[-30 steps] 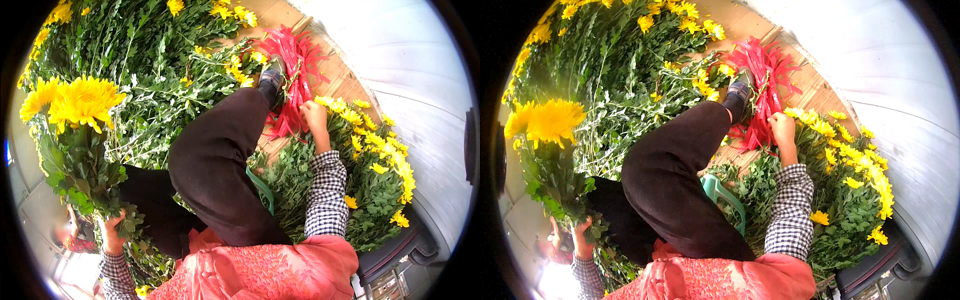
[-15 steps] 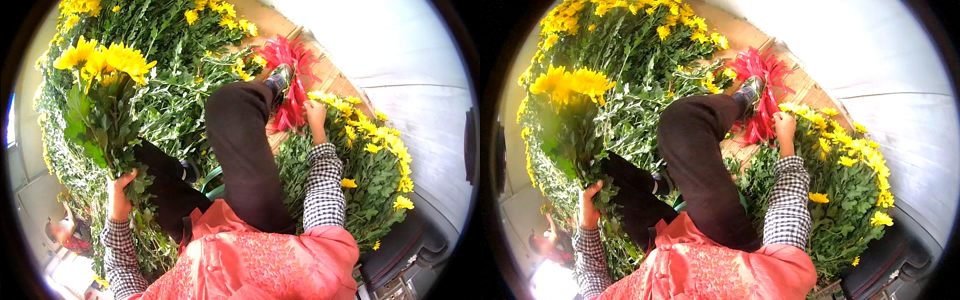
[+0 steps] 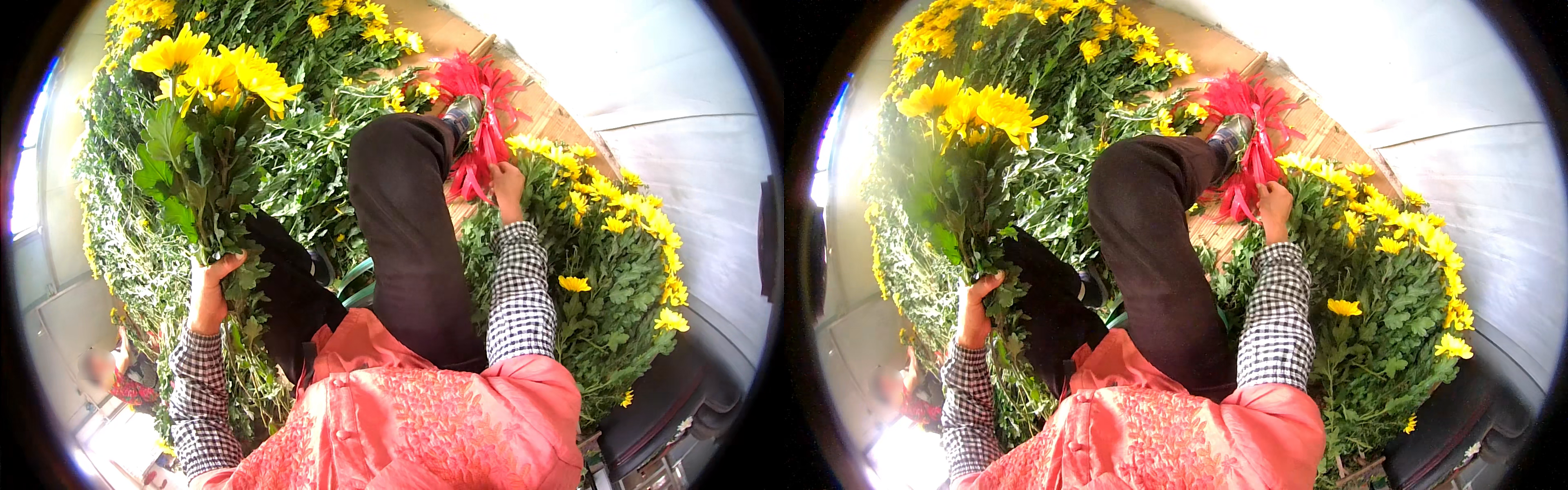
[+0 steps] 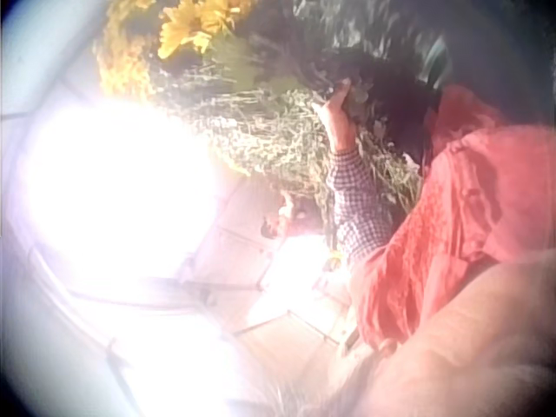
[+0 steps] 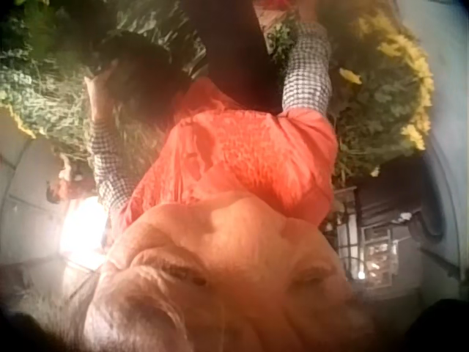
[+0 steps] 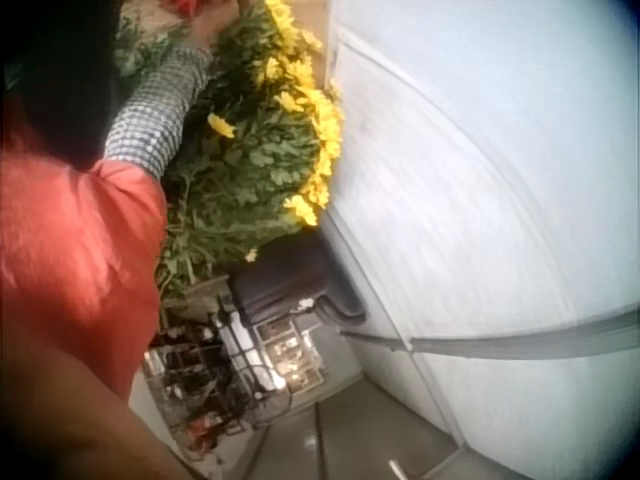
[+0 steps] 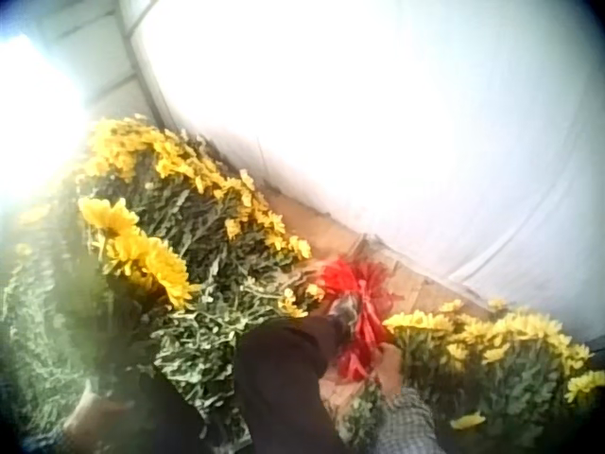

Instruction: The person gathers yellow chrysanthemum stems from a large pile on the floor, aligns them into a bunch, and secures the stems with a red rubber band. The person repeats this process to create multiple flower bundles.

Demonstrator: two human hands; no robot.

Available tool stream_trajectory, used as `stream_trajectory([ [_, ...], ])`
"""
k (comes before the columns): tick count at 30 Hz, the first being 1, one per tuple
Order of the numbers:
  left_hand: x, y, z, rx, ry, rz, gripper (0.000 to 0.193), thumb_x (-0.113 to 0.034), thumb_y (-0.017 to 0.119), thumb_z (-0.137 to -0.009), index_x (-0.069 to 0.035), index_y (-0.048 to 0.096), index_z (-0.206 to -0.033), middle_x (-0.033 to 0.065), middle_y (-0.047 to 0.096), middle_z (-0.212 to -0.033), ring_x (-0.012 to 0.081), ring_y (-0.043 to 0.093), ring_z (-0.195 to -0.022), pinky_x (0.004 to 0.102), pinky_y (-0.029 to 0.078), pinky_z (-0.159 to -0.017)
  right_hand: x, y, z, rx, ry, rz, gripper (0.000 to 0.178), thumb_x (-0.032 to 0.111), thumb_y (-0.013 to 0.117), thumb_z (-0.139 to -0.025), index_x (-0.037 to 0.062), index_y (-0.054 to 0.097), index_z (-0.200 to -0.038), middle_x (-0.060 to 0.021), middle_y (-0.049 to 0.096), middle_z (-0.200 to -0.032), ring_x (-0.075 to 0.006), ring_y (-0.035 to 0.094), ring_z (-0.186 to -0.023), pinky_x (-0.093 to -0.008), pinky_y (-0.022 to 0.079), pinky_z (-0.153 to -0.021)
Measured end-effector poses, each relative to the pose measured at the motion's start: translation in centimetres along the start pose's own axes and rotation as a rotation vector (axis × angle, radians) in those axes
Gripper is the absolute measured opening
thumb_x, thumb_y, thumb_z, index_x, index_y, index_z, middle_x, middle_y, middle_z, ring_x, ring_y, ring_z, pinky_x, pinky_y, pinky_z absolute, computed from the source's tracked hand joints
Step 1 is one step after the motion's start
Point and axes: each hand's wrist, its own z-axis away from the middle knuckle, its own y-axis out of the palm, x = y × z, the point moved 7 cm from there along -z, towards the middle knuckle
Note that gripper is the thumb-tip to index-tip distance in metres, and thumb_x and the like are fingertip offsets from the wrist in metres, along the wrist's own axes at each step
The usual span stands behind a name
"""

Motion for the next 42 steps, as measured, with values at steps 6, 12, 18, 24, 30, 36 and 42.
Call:
stream_trajectory([
  [6,-0.5,0.2,0.0,-0.004,0.000,0.049,0.035,-0.004,0.065,-0.076,-0.001,0.056,-0.110,0.0052,0.062,-0.095,0.0168,0.061,-0.083,0.0297,0.052,-0.075,-0.7,-0.6,-0.7,0.125,0.139,-0.427,0.023,0.019,0.060,-0.089,-0.0017,0.064,-0.079,-0.0065,0.062,-0.063,-0.0147,0.059,-0.047,-0.0280,0.048,-0.046],
  [12,0.0,-0.3,-0.2,0.012,0.010,0.067,0.036,-0.002,0.066,-0.076,-0.001,0.057,-0.111,0.0061,0.063,-0.095,0.0166,0.062,-0.082,0.0291,0.052,-0.074,-2.1,0.8,1.9,0.245,0.455,-0.850,0.011,0.011,0.065,-0.087,0.0011,0.061,-0.088,-0.0018,0.054,-0.063,-0.0138,0.055,-0.054,-0.0314,0.051,-0.052],
  [18,-0.4,0.6,-0.1,0.065,0.055,0.115,0.036,-0.002,0.068,-0.076,0.000,0.057,-0.110,0.0064,0.063,-0.094,0.0162,0.062,-0.079,0.0287,0.053,-0.072,2.1,-0.1,6.6,0.335,0.414,-0.919,0.009,0.013,0.062,-0.089,0.0038,0.060,-0.091,-0.0022,0.057,-0.065,-0.0130,0.053,-0.052,-0.0289,0.046,-0.052],
  [24,-1.1,0.7,2.0,0.290,-0.049,0.254,0.040,-0.006,0.063,-0.080,0.005,0.055,-0.118,0.0170,0.067,-0.102,0.0231,0.066,-0.091,0.0342,0.055,-0.081,23.3,-6.3,19.8,0.464,-0.179,-0.737,0.013,0.005,0.056,-0.090,0.0017,0.066,-0.099,-0.0006,0.066,-0.086,-0.0044,0.057,-0.066,-0.0194,0.045,-0.055],
  [30,-7.6,2.3,8.8,0.710,0.431,-0.025,0.045,-0.009,0.061,-0.084,0.001,0.052,-0.127,0.0170,0.049,-0.134,0.0233,0.051,-0.118,0.0371,0.042,-0.098,34.5,1.8,27.1,0.773,-0.467,-0.378,0.014,0.005,0.061,-0.087,-0.0016,0.066,-0.099,0.0010,0.064,-0.074,-0.0011,0.050,-0.059,-0.0191,0.042,-0.052],
  [36,-7.3,5.6,8.7,0.709,0.285,-0.367,0.052,-0.011,0.079,-0.067,-0.003,0.060,-0.114,0.0066,0.066,-0.106,0.0154,0.059,-0.095,0.0297,0.047,-0.086,38.0,1.4,31.8,0.893,-0.578,-0.343,0.012,0.008,0.065,-0.083,-0.0009,0.063,-0.091,-0.0114,0.060,-0.069,-0.0073,0.053,-0.060,-0.0281,0.044,-0.055],
  [42,-4.1,6.4,6.4,0.443,0.714,-0.827,0.038,-0.019,0.079,-0.062,0.000,0.062,-0.091,0.0153,0.066,-0.074,0.0259,0.065,-0.068,0.0378,0.051,-0.064,40.9,-4.4,35.5,0.883,-0.907,-0.110,0.002,0.003,0.061,-0.085,0.0005,0.062,-0.084,-0.0057,0.061,-0.063,-0.0112,0.061,-0.054,-0.0239,0.046,-0.051],
])
